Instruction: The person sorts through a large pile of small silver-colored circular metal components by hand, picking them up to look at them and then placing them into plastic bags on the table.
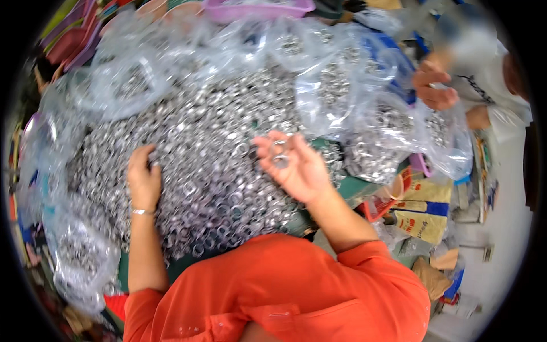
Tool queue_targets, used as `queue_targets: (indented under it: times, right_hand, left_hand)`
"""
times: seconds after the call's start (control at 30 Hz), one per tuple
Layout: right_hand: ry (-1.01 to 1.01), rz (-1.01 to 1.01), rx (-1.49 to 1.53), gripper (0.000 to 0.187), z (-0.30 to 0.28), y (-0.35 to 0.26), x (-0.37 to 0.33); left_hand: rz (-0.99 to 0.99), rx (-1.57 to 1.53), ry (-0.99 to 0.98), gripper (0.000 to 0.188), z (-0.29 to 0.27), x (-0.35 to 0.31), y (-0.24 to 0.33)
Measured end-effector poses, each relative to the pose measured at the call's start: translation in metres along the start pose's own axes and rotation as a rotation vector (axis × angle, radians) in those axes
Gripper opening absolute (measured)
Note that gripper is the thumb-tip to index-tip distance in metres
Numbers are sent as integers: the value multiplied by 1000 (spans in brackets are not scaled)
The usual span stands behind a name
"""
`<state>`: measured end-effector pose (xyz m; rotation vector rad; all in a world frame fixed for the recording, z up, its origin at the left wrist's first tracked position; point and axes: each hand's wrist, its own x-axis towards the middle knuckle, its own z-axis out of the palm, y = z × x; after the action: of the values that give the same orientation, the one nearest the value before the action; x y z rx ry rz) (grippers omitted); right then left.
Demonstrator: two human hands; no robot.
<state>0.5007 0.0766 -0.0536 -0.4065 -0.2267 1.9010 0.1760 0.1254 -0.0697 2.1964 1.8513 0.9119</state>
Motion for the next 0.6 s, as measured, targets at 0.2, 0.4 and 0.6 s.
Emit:
queue_targets:
  times: [0.2,0.4,0.6]
  right_hand:
    - [-42,-34,47,52,7,-1,-5]
    - [-11,-76,-193,41,1,3,-7]
    - [-44,-118,-224,44,1,9,-10]
  left_hand:
    - [-92,-310,56,27,3,-21,37]
    - [-109,-579,-90,42,24,-46,60]
    - [-23,-438,-99,38,29,-47,69]
